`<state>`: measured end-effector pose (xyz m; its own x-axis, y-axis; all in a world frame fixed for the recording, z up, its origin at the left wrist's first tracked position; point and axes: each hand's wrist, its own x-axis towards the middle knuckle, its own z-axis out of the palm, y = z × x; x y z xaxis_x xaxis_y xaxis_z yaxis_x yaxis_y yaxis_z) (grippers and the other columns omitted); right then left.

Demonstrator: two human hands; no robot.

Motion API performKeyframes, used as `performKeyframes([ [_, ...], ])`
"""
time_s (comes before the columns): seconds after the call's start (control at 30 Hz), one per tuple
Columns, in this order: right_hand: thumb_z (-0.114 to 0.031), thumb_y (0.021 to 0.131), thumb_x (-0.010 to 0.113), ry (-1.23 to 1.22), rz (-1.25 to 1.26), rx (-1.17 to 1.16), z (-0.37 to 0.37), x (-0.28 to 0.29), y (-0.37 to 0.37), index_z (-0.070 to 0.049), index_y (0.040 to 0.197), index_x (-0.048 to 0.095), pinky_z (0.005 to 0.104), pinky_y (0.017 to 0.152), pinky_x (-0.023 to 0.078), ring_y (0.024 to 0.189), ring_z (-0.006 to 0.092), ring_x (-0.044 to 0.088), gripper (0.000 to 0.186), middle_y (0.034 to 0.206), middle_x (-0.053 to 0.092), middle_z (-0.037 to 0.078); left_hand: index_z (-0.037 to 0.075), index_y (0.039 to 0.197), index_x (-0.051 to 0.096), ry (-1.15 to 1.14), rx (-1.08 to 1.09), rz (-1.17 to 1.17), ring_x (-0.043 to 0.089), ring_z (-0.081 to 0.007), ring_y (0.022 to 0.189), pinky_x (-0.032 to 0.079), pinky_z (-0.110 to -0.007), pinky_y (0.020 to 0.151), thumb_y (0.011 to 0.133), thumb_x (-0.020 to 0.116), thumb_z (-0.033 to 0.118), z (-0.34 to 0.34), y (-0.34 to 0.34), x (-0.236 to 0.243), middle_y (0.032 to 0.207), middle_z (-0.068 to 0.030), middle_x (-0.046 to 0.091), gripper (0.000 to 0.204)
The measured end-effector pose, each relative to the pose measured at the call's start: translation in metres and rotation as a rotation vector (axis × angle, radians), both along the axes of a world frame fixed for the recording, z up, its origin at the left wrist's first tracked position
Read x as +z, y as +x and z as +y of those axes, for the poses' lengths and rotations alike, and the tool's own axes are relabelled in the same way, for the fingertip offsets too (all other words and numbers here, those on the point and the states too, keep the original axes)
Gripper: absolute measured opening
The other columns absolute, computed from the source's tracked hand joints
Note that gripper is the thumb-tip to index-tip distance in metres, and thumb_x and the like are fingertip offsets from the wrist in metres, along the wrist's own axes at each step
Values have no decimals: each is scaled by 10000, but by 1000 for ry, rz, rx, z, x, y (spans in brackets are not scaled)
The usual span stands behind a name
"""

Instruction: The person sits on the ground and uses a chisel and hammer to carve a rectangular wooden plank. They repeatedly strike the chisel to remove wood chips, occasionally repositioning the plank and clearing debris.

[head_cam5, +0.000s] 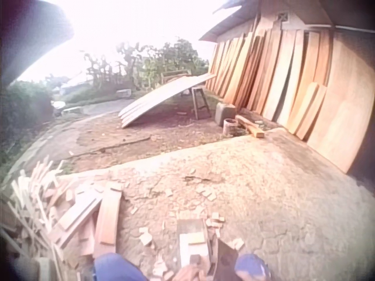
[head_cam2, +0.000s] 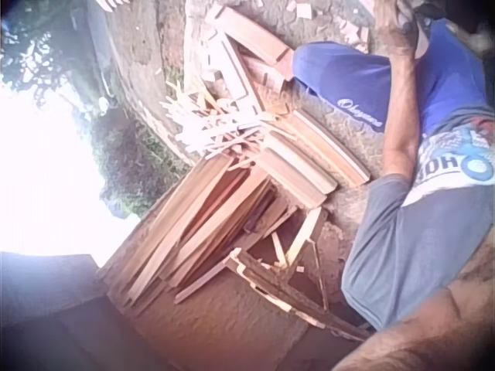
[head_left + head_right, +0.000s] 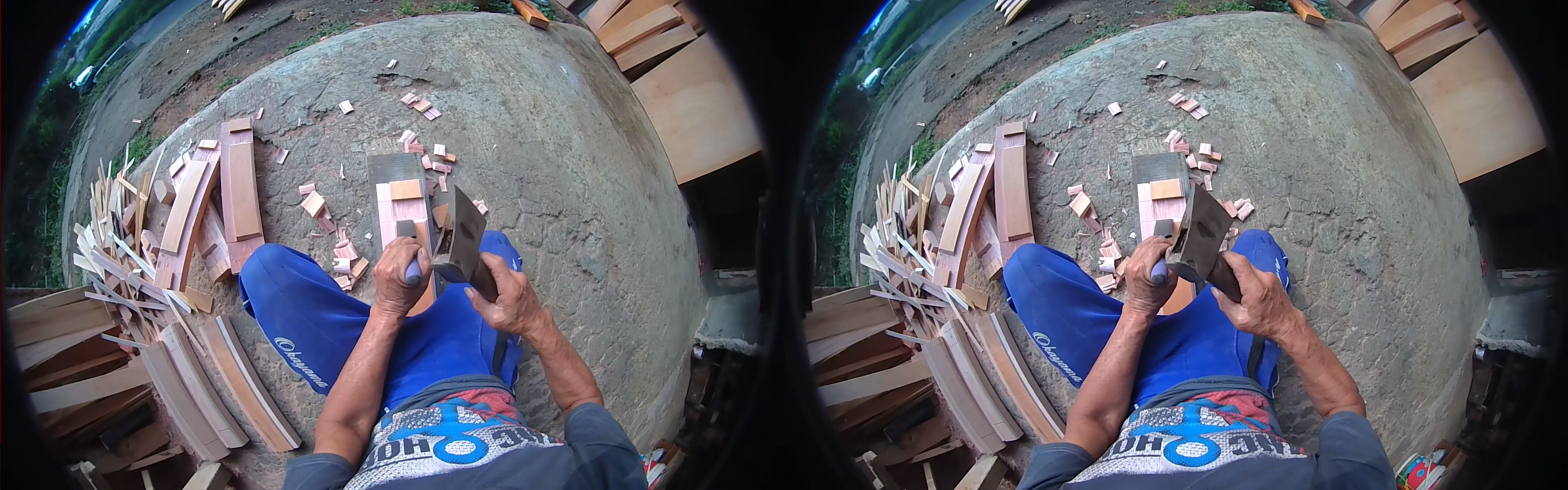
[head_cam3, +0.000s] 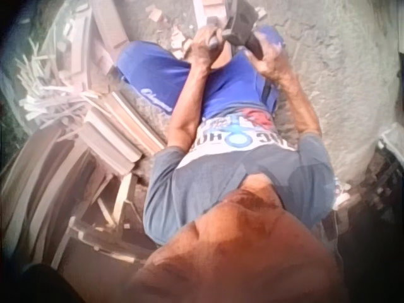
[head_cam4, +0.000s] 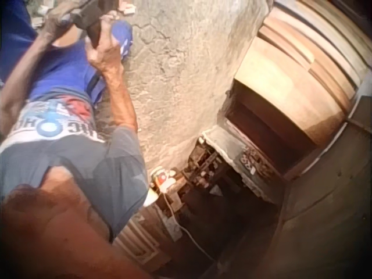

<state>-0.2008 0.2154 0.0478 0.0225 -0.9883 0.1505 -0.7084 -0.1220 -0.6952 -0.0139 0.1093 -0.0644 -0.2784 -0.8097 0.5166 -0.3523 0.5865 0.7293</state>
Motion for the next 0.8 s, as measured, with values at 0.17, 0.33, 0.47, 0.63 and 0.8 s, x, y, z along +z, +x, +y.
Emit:
performKeyframes([
  [0.17, -28, 724, 785, -74, 189, 145, 4, -3, -3, 16, 1334, 523, 421, 590, 590, 739, 378, 724, 665, 917, 684, 183, 17, 892, 668, 36, -32, 42, 729, -356, 962, 588, -423, 851, 855, 728, 40, 7, 1, -11, 928, -157, 715, 74],
  [0.33, -37, 763, 740, -308, 319, 346, 8, 14, 6, -37, 1195, 570, 349, 477, 499, 546, 219, 626, 464, 710, 560, 53, 17, 909, 671, 65, -77, 39, 731, -356, 997, 592, -412, 871, 864, 739, 97, 5, 6, -9, 959, -162, 726, 115],
  [0.47, -109, 860, 686, -427, 545, 492, 10, 24, 10, -113, 1053, 586, 296, 428, 426, 485, 118, 543, 217, 650, 507, -19, 47, 930, 679, 59, -40, 20, 735, -356, 1000, 602, -416, 858, 828, 757, 110, 5, 2, -21, 976, -158, 726, 143],
  [0.63, -142, 888, 667, -20, 763, 490, -9, 12, 13, -128, 1024, 584, 275, 453, 517, 577, 134, 671, 161, 671, 548, 9, 51, 968, 685, 155, -104, 216, 737, -344, 1035, 599, -410, 881, 800, 773, 97, 1, 8, -40, 1007, -154, 728, 195],
  [0.8, -89, 813, 696, -394, 451, 543, 3, 40, 25, -73, 993, 556, 366, 493, 564, 567, 202, 673, 228, 611, 513, 33, 32, 951, 692, 7, 18, 13, 738, -359, 928, 605, -411, 824, 792, 755, 64, 0, -1, -12, 946, -142, 733, 174],
])
